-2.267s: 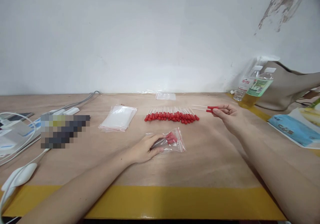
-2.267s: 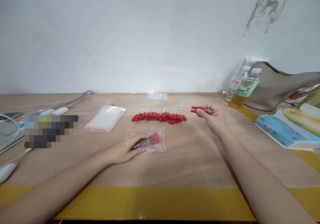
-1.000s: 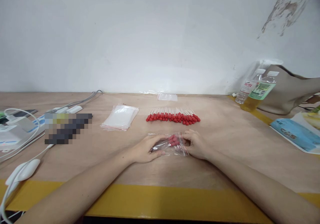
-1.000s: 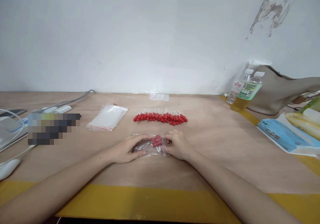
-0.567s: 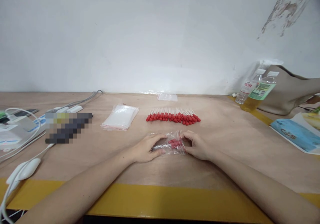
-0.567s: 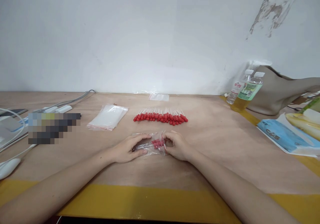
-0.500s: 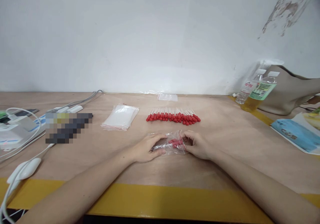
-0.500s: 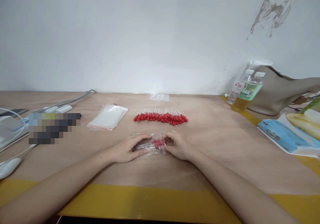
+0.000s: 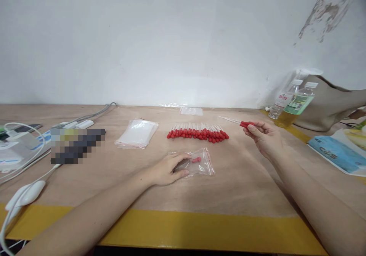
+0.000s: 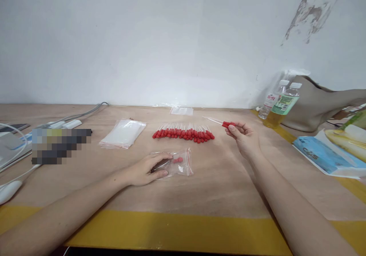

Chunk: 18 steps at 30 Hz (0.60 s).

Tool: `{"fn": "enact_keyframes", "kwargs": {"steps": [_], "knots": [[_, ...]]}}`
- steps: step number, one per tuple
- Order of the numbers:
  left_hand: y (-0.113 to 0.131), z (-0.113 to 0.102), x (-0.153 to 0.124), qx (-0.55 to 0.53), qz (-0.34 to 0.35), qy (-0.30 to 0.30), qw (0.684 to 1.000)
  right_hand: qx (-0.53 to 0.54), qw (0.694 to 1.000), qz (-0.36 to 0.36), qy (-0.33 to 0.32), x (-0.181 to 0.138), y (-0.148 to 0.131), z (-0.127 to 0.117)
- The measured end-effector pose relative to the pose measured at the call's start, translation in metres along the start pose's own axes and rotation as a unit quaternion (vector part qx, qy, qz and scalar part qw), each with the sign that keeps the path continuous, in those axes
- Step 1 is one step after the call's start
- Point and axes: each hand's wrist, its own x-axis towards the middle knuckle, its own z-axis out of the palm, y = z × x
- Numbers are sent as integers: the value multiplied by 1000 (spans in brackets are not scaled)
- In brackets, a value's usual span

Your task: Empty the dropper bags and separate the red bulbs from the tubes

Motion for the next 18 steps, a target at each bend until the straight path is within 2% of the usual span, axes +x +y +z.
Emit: {"fn": "enact_keyframes", "kwargs": {"steps": [2,4,7,10,14,18], "knots": [[-1,1,0,-1,0,1,1000,-68,997,-25,33,0,10,2],[-1,1,0,-3,0,3,1000,-154,986,-47,37,-2,21,5],[0,1,0,-8,5,5,1000,-248,965,-80,6,-4,35,9],[0,1,0,-9,3,2,1000,-305,949,-76,-41,-4,43,10],[-1,1,-1,-5,-3,-2,1000,-325,941,-58,-74,-3,47,11],[-1,1,-1,-10,6,2,1000,-278,959,-37,-36,-3,47,13]]}}
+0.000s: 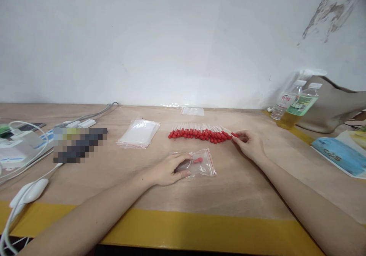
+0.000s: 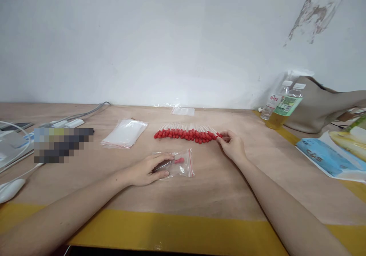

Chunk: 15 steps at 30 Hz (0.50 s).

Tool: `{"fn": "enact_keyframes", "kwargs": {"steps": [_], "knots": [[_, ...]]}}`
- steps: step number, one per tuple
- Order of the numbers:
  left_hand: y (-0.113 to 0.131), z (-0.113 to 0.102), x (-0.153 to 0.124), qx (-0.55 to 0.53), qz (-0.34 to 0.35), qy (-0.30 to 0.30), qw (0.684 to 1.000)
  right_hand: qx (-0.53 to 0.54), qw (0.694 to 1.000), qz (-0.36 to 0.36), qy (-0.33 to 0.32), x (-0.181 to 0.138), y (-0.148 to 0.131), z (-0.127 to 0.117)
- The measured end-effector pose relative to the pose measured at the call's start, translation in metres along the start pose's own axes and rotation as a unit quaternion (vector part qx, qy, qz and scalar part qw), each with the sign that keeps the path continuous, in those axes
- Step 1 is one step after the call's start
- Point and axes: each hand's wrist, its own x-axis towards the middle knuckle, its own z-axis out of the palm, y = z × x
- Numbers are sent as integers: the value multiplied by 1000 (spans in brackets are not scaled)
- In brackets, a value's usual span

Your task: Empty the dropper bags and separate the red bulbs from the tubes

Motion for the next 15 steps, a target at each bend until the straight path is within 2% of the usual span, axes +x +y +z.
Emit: {"fn": "enact_keyframes", "kwargs": {"steps": [4,9,12,15], "knots": [[0,1,0,1,-5,5,1000,54,995,64,51,3,1,-1],[-2,2,0,5,-2,2,1000,128,987,60,73,8,8,0],[-2,2,0,8,-2,1,1000,173,981,54,62,9,9,4],[-2,1,0,12,2,-1,1000,181,982,55,17,7,7,6]]}}
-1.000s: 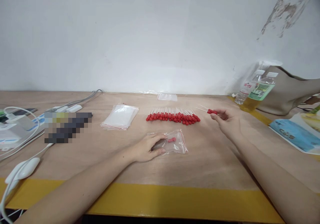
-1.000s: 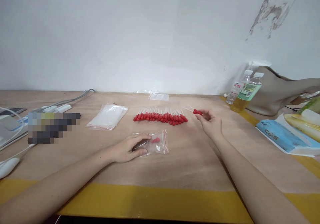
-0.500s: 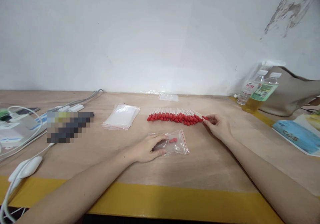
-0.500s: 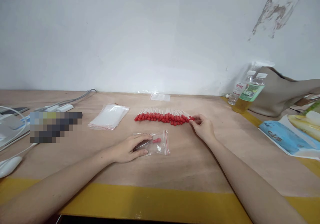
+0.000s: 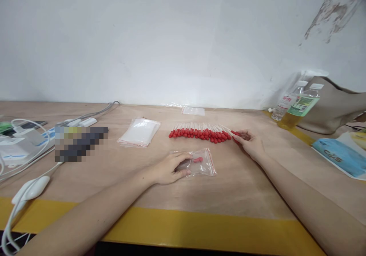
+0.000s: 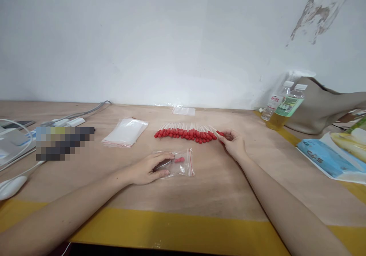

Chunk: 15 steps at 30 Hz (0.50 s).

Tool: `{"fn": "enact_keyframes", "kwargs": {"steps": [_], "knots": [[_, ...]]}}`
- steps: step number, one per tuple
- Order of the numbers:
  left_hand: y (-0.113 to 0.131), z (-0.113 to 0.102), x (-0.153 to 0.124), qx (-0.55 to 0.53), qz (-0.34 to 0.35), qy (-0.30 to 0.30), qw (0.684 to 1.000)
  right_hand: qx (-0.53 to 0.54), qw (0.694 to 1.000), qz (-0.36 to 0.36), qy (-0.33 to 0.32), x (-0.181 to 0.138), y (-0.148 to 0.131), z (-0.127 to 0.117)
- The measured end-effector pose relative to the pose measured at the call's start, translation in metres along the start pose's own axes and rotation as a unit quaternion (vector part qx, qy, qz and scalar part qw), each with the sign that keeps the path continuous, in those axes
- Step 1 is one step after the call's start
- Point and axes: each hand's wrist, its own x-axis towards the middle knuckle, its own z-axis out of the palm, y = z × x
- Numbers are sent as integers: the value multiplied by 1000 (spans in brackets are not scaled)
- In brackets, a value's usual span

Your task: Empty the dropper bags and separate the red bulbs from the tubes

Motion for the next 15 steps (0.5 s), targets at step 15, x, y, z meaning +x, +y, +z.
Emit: {"fn": "enact_keyframes", "kwargs": {"steps": [15], "knots": [[-1,0,0,-1,8,4,1000,-72,997,13,-31,-5,-11,-2]]}}
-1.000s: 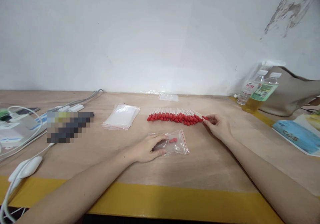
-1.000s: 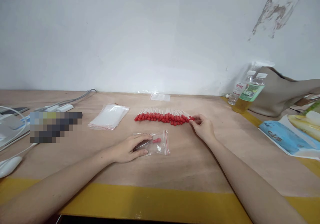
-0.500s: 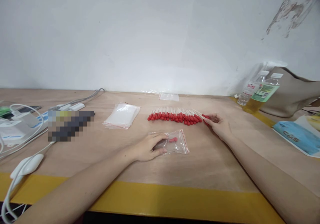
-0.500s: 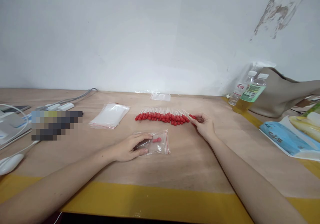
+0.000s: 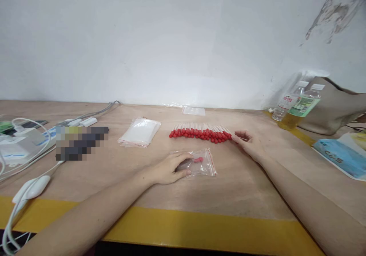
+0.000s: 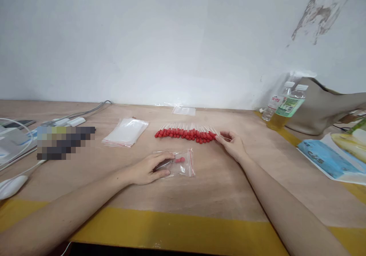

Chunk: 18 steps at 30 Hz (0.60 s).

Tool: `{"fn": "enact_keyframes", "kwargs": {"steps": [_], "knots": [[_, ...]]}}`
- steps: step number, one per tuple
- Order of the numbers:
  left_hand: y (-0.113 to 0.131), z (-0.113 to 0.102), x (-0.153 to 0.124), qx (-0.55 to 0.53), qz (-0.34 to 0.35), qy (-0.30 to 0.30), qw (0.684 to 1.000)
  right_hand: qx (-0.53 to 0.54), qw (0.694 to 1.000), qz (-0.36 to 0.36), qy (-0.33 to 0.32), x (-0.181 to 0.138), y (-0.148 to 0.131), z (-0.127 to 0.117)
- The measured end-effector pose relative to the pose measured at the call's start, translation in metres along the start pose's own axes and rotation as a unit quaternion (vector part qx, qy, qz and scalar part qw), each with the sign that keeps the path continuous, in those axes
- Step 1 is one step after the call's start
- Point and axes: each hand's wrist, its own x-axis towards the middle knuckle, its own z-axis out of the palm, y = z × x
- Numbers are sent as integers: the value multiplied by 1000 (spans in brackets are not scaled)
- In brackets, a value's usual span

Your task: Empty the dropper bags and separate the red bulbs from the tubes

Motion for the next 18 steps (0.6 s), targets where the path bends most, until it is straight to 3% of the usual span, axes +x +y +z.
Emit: {"fn": "enact_keyframes", "kwargs": {"steps": [3,5,6,7,9,10,12,18], "knots": [[-1,1,0,2,2,2,1000,-56,991,-66,98,-8,-11,2],[-2,1,0,5,1,3,1000,-109,975,-155,114,-21,-27,7],[-2,2,0,7,0,3,1000,-119,971,-190,81,-30,-35,11],[-2,2,-1,9,-2,2,1000,-125,967,-220,4,-39,-44,16],[-3,2,-1,13,-6,0,1000,-164,933,-269,-172,-55,-56,27],[-3,2,-1,15,-8,-2,1000,-186,918,-283,-208,-61,-60,32],[-2,2,-2,14,-7,-2,1000,-211,901,-290,-244,-70,-64,41],[1,-1,-1,1,13,-5,1000,-238,891,-263,-282,-76,-63,55]]}}
